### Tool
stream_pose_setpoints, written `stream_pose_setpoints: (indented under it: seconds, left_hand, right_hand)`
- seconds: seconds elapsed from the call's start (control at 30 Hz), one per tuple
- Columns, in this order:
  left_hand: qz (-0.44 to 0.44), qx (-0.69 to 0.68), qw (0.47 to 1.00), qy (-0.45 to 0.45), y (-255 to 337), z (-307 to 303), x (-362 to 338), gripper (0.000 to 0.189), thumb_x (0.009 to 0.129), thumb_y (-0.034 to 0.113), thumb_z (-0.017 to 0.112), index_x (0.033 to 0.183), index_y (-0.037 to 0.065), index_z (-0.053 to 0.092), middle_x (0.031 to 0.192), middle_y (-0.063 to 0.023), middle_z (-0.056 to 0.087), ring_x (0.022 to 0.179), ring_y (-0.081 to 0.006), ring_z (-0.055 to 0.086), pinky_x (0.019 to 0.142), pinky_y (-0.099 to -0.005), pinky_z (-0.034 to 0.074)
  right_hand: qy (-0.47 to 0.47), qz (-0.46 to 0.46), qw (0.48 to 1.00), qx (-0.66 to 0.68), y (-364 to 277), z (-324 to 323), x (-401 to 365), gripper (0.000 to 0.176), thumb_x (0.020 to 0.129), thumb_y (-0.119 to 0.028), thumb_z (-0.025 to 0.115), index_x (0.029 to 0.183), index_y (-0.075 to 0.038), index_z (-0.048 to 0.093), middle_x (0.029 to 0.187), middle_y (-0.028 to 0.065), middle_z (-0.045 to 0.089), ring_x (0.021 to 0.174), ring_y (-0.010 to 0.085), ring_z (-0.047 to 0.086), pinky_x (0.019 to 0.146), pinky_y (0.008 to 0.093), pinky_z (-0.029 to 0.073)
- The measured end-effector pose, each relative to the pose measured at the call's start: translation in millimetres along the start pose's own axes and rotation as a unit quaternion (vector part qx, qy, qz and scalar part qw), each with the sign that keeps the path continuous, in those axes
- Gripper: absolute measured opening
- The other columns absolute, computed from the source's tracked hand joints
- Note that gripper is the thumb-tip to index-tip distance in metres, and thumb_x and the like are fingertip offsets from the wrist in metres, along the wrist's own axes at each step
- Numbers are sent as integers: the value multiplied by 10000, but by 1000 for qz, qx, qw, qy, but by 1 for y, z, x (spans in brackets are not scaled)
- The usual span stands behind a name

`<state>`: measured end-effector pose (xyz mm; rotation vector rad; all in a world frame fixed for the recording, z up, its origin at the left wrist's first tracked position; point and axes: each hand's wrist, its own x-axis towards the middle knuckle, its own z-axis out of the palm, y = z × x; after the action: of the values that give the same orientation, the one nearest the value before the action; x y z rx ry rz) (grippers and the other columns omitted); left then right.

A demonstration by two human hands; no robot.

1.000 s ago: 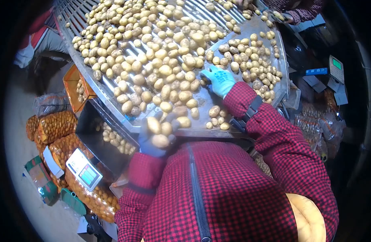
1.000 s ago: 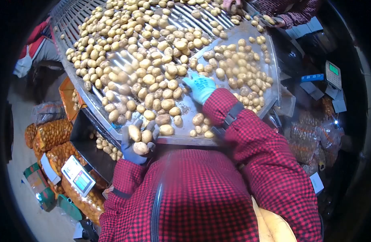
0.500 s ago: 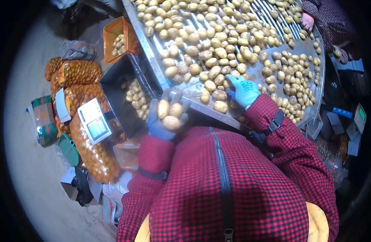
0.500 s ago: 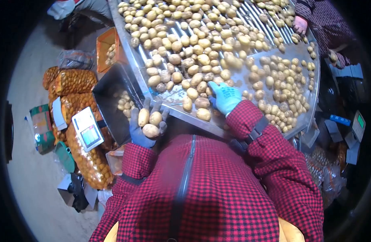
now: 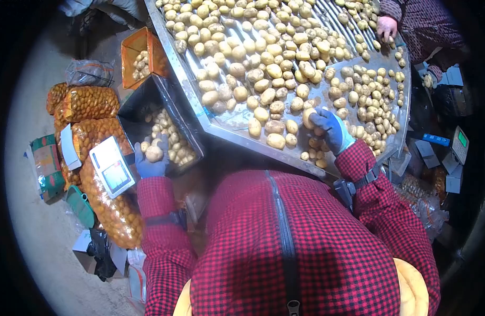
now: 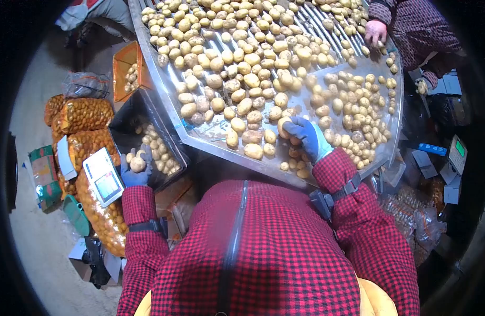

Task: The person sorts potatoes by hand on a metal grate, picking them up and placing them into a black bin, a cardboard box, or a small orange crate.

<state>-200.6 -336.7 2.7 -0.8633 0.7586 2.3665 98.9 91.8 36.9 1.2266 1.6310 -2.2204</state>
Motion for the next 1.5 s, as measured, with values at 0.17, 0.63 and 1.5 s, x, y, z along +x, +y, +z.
stream_pose_setpoints:
  seconds: [0.17, 0.63, 1.5]
  left_hand:
    - [97, 32, 993, -66, 18, -36, 49, 368, 965, 333, 594, 1262, 122, 546, 1358, -236, 522, 1169, -386, 564, 845, -418, 578]
    - [-66, -70, 970, -224, -37, 23, -26, 512, 949, 530, 539, 1370, 239, 540, 1563, -175, 333, 1361, -451, 398, 812, -475, 580]
    - [298, 253, 919, 51, 44, -122, 112, 525, 894, 133, 677, 1354, 29, 447, 1338, -197, 509, 1180, -273, 546, 941, -345, 544]
  right_hand:
    - [-57, -101, 992, 57, 16, 2, -8, 271, 938, -288, 606, 1056, -47, 647, 873, -12, 616, 740, 83, 562, 633, 238, 471]
    - [21, -22, 998, 50, 5, 11, -24, 333, 920, -327, 595, 1101, -50, 629, 920, 11, 612, 827, 117, 575, 665, 252, 513]
    - [28, -33, 999, 27, 8, 16, -36, 300, 938, -321, 574, 1029, -40, 631, 890, 15, 620, 755, 110, 560, 686, 243, 464]
